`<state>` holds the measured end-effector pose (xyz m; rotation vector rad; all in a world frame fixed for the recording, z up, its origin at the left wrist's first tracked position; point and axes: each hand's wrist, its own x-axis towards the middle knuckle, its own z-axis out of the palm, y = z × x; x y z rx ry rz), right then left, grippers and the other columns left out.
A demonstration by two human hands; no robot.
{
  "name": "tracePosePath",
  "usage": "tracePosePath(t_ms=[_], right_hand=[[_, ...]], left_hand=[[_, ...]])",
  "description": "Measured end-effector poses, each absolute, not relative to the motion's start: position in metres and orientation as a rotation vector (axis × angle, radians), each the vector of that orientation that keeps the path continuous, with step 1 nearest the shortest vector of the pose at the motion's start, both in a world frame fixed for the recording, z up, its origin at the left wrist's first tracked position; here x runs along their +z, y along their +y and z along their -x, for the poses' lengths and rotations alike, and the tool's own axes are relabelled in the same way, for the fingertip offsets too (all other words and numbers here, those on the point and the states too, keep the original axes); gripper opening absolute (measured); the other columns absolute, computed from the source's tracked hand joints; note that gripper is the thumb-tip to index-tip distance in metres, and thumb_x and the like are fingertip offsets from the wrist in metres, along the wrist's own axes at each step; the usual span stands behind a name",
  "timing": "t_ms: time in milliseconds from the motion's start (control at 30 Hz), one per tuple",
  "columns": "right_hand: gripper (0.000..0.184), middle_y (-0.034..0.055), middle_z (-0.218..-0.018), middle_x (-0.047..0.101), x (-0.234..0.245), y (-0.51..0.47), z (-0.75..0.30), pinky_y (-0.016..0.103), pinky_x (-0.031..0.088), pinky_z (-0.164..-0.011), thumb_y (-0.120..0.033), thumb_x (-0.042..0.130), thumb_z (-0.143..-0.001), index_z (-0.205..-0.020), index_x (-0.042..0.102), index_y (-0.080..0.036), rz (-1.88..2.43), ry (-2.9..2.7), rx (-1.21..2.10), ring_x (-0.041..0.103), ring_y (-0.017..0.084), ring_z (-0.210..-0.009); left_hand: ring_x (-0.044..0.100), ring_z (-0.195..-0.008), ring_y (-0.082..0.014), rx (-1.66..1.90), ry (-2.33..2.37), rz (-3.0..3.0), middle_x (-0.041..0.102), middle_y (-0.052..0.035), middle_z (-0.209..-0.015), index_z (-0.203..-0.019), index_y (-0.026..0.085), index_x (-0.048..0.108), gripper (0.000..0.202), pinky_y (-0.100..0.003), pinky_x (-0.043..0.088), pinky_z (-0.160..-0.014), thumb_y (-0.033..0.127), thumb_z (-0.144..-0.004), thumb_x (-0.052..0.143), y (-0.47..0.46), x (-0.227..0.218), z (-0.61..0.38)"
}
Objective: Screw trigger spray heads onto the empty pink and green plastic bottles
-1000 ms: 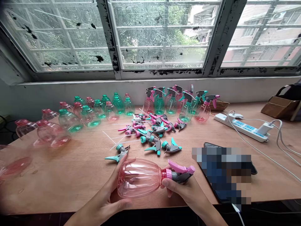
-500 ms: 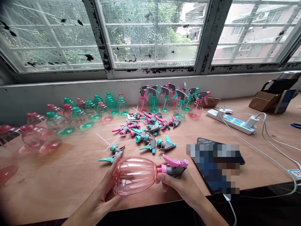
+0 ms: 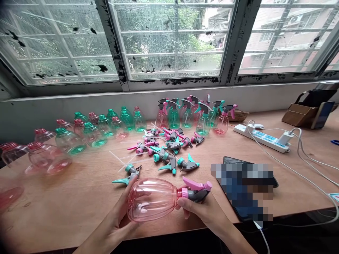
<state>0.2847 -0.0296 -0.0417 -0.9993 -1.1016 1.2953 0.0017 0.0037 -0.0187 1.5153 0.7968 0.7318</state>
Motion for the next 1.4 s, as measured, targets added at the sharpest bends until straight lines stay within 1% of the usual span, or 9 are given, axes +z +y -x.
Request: tracePosePath(t_ms=[200, 400, 567, 700, 900, 1033, 1200, 1300, 1400], right_hand=[[0.029, -0.0033, -0.059, 0.067, -0.041, -0.031, -0.285, 0.027, 0.050, -0.058, -0.041, 0.086, -0.083, -0.096, 0.073, -0.019, 1.005, -1.087, 1.314, 0.057, 0.015, -0.055], [0.030, -0.0032, -0.059, 0.066, -0.033, -0.032, -0.283, 0.028, 0.048, -0.058, -0.044, 0.084, -0.084, -0.095, 0.073, -0.019, 0.999, -1.100, 1.326, 0.057, 0.016, -0.057], [0.032, -0.0015, -0.059, 0.067, -0.032, -0.033, -0.283, 0.031, 0.047, -0.064, -0.047, 0.083, -0.084, -0.085, 0.073, -0.017, 1.059, -1.143, 1.314, 0.058, 0.017, -0.058], [0.030, -0.0023, -0.057, 0.068, -0.036, -0.034, -0.284, 0.029, 0.047, -0.063, -0.044, 0.086, -0.082, -0.090, 0.073, -0.017, 1.071, -1.136, 1.316, 0.059, 0.017, -0.058], [0.036, -0.0005, -0.055, 0.069, -0.038, -0.033, -0.284, 0.028, 0.046, -0.055, -0.050, 0.085, -0.082, -0.082, 0.073, -0.016, 1.024, -1.117, 1.374, 0.059, 0.016, -0.052], [0.043, 0.0022, -0.057, 0.071, -0.039, -0.036, -0.284, 0.027, 0.045, -0.053, -0.056, 0.084, -0.081, -0.073, 0.072, -0.016, 1.033, -1.101, 1.400, 0.059, 0.016, -0.049], [0.031, 0.0040, -0.067, 0.077, -0.032, -0.047, -0.283, 0.032, 0.050, -0.057, -0.050, 0.092, -0.070, -0.082, 0.080, -0.023, 1.189, -1.271, 1.011, 0.066, 0.025, -0.059], [0.032, 0.0080, -0.080, 0.084, -0.029, -0.053, -0.282, 0.040, 0.055, -0.064, -0.039, 0.099, -0.062, -0.089, 0.085, -0.029, 1.188, -1.384, 0.727, 0.072, 0.034, -0.069], [0.032, 0.0078, -0.075, 0.083, -0.031, -0.054, -0.281, 0.039, 0.055, -0.061, -0.047, 0.097, -0.063, -0.087, 0.085, -0.029, 1.199, -1.375, 0.767, 0.072, 0.034, -0.066]], left_hand=[[0.032, -0.156, -0.0288, 0.696, 0.764, -1.463, 0.026, -0.0015, -0.173, -0.163, 0.044, 0.001, 0.104, -0.043, 0.027, -0.129, 0.044, -0.090, 0.076, 0.004, -0.014, -0.002], [0.014, -0.161, -0.0296, 0.661, 0.790, -1.498, 0.015, 0.0031, -0.175, -0.162, 0.046, 0.016, 0.092, -0.046, 0.020, -0.131, 0.042, -0.092, 0.075, 0.004, -0.016, 0.001], [0.021, -0.160, -0.0303, 0.713, 0.793, -1.564, 0.019, -0.0017, -0.175, -0.163, 0.045, 0.006, 0.087, -0.048, 0.021, -0.130, 0.041, -0.099, 0.065, 0.003, -0.018, -0.001], [0.015, -0.161, -0.0326, 0.698, 0.780, -1.561, 0.017, -0.0028, -0.175, -0.164, 0.042, 0.005, 0.101, -0.050, 0.018, -0.130, 0.046, -0.090, 0.075, 0.002, -0.016, 0.000], [0.016, -0.161, -0.0300, 0.665, 0.770, -1.642, 0.013, 0.0003, -0.176, -0.163, 0.046, 0.012, 0.088, -0.047, 0.019, -0.130, 0.043, -0.095, 0.069, 0.003, -0.020, 0.006], [0.015, -0.161, -0.0289, 0.787, 0.679, -1.841, 0.013, 0.0043, -0.176, -0.160, 0.053, 0.015, 0.067, -0.049, 0.022, -0.129, 0.038, -0.105, 0.050, 0.000, -0.026, 0.003], [0.007, -0.161, -0.0377, 0.846, 0.664, -1.743, 0.003, -0.0047, -0.177, -0.163, 0.045, 0.000, 0.110, -0.058, 0.019, -0.126, 0.054, -0.084, 0.077, -0.005, -0.024, 0.002], [0.006, -0.161, -0.0378, 0.789, 0.666, -1.648, 0.013, -0.0039, -0.176, -0.163, 0.040, 0.017, 0.091, -0.055, 0.018, -0.127, 0.066, -0.089, 0.062, -0.004, -0.022, 0.006], [0.012, -0.160, -0.0384, 0.783, 0.708, -1.689, 0.023, -0.0016, -0.174, -0.162, 0.041, 0.024, 0.082, -0.053, 0.024, -0.126, 0.061, -0.092, 0.062, 0.000, -0.020, 0.010]])
